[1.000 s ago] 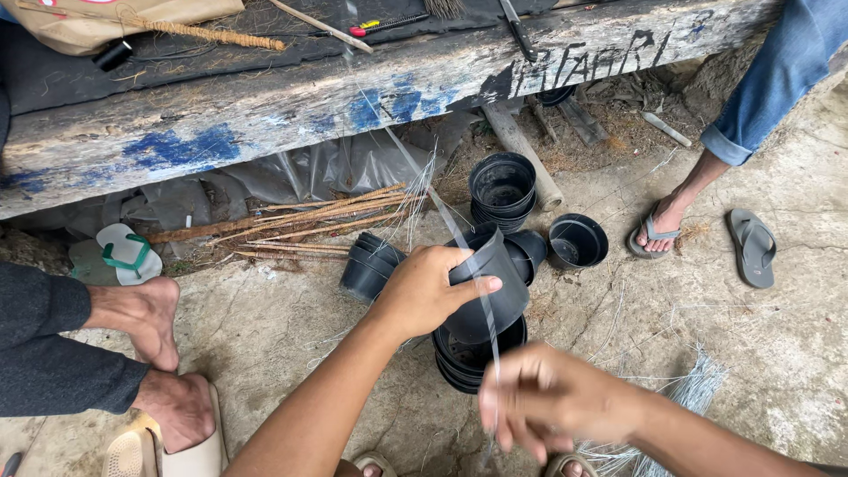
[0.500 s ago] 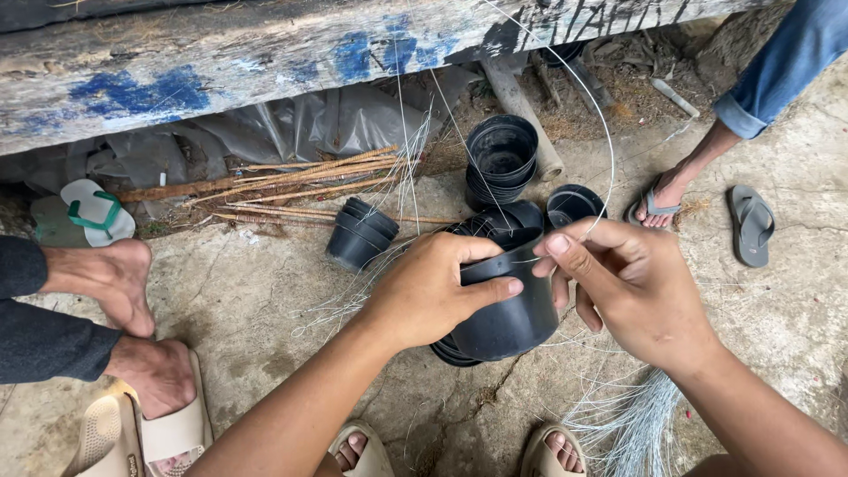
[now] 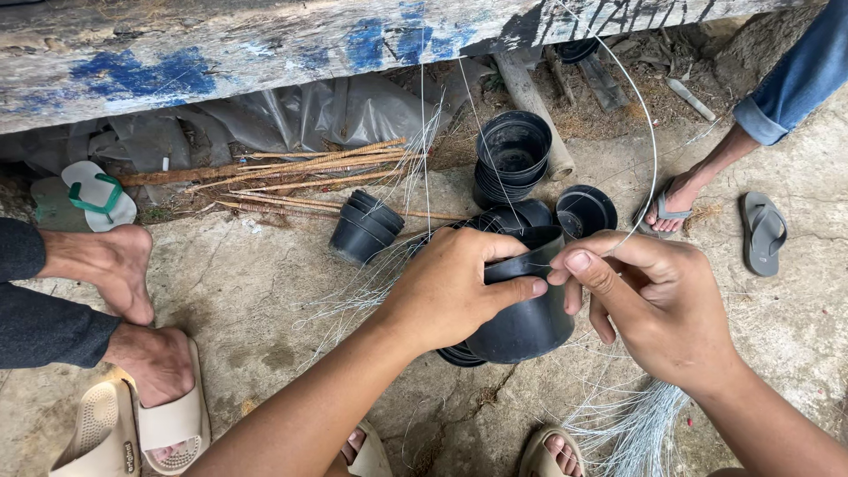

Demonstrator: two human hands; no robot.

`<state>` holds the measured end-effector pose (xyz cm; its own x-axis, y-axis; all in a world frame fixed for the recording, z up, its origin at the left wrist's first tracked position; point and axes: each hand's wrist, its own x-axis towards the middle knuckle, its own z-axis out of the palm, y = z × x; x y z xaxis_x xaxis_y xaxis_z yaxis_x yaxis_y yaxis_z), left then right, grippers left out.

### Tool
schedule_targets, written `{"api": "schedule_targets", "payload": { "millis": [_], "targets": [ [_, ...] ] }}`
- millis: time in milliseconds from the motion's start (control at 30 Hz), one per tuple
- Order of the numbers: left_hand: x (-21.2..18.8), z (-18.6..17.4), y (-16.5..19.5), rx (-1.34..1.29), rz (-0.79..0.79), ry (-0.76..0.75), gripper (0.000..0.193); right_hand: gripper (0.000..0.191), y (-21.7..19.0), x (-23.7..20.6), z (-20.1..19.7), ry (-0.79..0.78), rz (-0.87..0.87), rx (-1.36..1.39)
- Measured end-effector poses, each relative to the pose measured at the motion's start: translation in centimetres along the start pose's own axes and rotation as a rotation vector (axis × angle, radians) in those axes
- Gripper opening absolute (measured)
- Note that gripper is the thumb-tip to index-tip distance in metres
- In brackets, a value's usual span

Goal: The person threads white string through holes in black plastic plant pots, ties knots to secure the string, and uses a knife to cut the string. They repeat this process for several pots, stacking the finished ones.

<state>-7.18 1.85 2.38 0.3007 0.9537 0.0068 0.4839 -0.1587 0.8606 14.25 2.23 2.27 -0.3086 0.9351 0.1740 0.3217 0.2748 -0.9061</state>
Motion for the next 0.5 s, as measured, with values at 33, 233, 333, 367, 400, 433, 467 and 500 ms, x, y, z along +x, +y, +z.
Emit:
{"api": "schedule_targets", "payload": {
  "millis": [33,233,333,367,400,433,467,500],
  "targets": [
    [0.0,0.0,0.0,-0.007,0.018,-0.001,0.026,0.020,0.0,0.0,0.0,0.003,-0.012,0.001],
    [0.2,0.1,-0.1,-0.018,-0.002,-0.008,0.027,0.019,-0.1,-0.2,0.0,0.002,0.002,-0.034],
    [0.1,0.2,-0.4,-0.021,0.035,0.000,0.027,0.018,-0.1,-0.3,0.1,0.018,-0.011,-0.094],
    [0.1,0.2,-0.5,-0.032,0.030,-0.003,0.027,0.018,-0.2,-0.4,0.1,0.016,-0.009,-0.079],
    [0.1,0.3,-0.6,-0.042,0.025,-0.006,0.026,0.018,-0.2,-0.4,0.1,0.014,-0.008,-0.064],
    [0.1,0.3,-0.8,-0.052,0.020,-0.008,0.026,0.018,-0.2,-0.4,0.0,0.011,-0.008,-0.048],
    [0.0,0.4,-1.0,-0.111,0.066,-0.001,0.027,0.019,-0.2,-0.4,0.0,0.013,-0.007,-0.035],
    [0.0,0.4,-1.2,-0.169,0.112,0.005,0.029,0.019,-0.3,-0.4,-0.1,0.017,-0.006,-0.022]
  ]
}}
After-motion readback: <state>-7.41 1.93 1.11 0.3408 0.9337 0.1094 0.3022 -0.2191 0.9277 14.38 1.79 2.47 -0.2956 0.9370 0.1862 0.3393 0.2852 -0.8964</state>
